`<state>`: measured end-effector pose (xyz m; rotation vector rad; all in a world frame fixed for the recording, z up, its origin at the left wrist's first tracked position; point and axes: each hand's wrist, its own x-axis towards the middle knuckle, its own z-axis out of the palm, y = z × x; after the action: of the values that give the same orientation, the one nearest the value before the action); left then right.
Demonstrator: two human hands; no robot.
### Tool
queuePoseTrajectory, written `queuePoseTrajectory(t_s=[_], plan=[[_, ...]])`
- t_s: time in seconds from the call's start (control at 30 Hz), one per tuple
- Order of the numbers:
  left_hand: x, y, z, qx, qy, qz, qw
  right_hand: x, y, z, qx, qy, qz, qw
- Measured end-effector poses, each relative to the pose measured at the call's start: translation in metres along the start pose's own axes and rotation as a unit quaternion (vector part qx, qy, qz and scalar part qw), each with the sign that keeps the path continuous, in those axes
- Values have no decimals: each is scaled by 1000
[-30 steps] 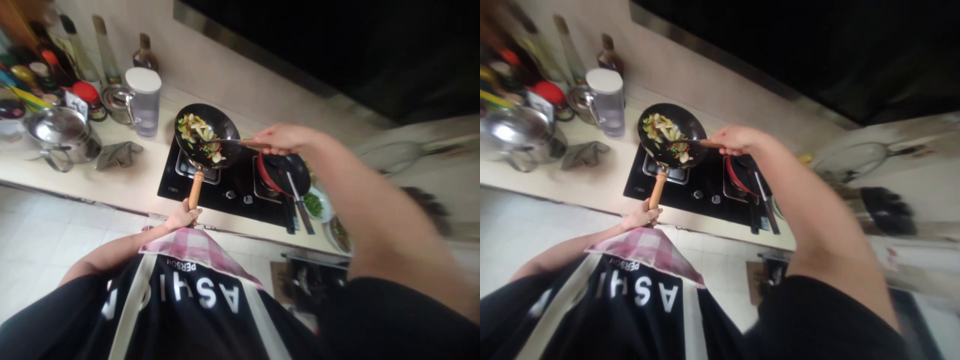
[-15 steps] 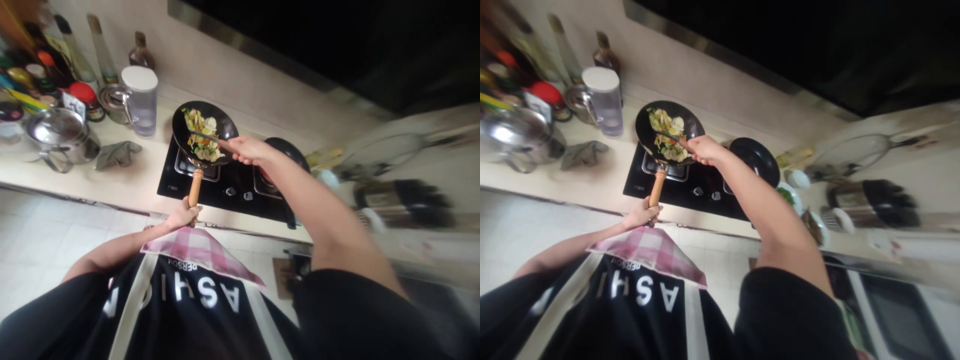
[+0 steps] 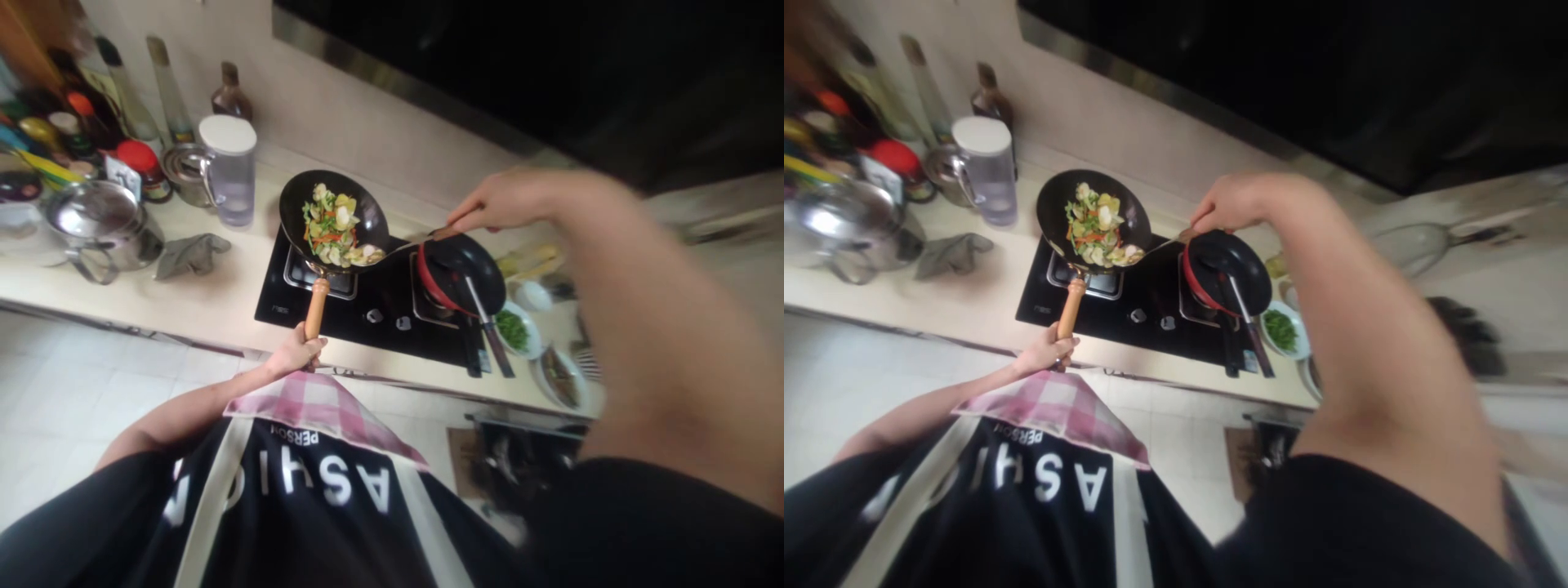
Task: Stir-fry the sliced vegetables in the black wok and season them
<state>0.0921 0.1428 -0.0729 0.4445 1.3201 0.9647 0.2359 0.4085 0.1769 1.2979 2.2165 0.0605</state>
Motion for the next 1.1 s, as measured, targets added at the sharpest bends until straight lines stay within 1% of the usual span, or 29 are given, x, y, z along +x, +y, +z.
queuePoseTrajectory(t_s=[0.03, 0.1, 0.13, 0.2, 0.27, 0.33, 0.4, 0.5, 0.57, 0.6, 0.67, 0.73, 0.8, 0.83, 0.9, 0.97, 1.03, 1.1], plan=[[0, 1, -1, 5, 0, 2, 1000, 9, -6, 0, -34, -18, 12, 999], [-1, 2, -2, 12, -2, 10, 1000, 26, -22, 8, -72, -54, 30, 996], [-1, 3, -4, 14, -3, 12, 1000, 32, -29, 16, -77, -46, 30, 996], [-2, 5, -6, 15, -7, 13, 1000, 37, -40, 36, -73, 5, 20, 997], [-3, 6, -8, 11, -12, 15, 1000, 33, -39, 56, -71, 76, 5, 995], [-3, 6, -11, 6, -19, 18, 1000, 25, -27, 68, -73, 124, -10, 990], [-2, 5, -13, 4, -24, 21, 999, 18, -6, 71, -71, 144, -16, 987], [-1, 5, -13, 2, -22, 20, 1000, 26, 21, 63, -54, 150, -5, 987], [-2, 5, -13, -3, -16, 21, 1000, 41, 25, 58, -50, 145, 8, 988], [-2, 5, -12, -7, -13, 21, 1000, 49, 21, 57, -49, 144, 12, 988], [-4, 6, -11, -13, -10, 20, 1000, 63, 4, 58, -45, 144, 12, 988], [-4, 6, -10, -18, -8, 19, 1000, 67, -16, 62, -42, 152, -12, 987], [-4, 5, -10, -20, -5, 17, 1000, 60, -30, 63, -45, 160, -42, 985], [-3, 5, -10, -18, -5, 16, 1000, 53, -32, 62, -48, 160, -51, 985], [-2, 3, -11, -12, -7, 17, 1000, 34, -28, 53, -48, 149, -48, 986], [-1, 2, -11, -4, -10, 19, 1000, 17, -16, 35, -38, 124, -30, 991], [-1, 2, -11, 3, -10, 21, 1000, 4, -7, 12, -42, 91, -21, 995], [-1, 4, -10, 7, -7, 19, 1000, -2, -6, -10, -54, 41, -15, 998]])
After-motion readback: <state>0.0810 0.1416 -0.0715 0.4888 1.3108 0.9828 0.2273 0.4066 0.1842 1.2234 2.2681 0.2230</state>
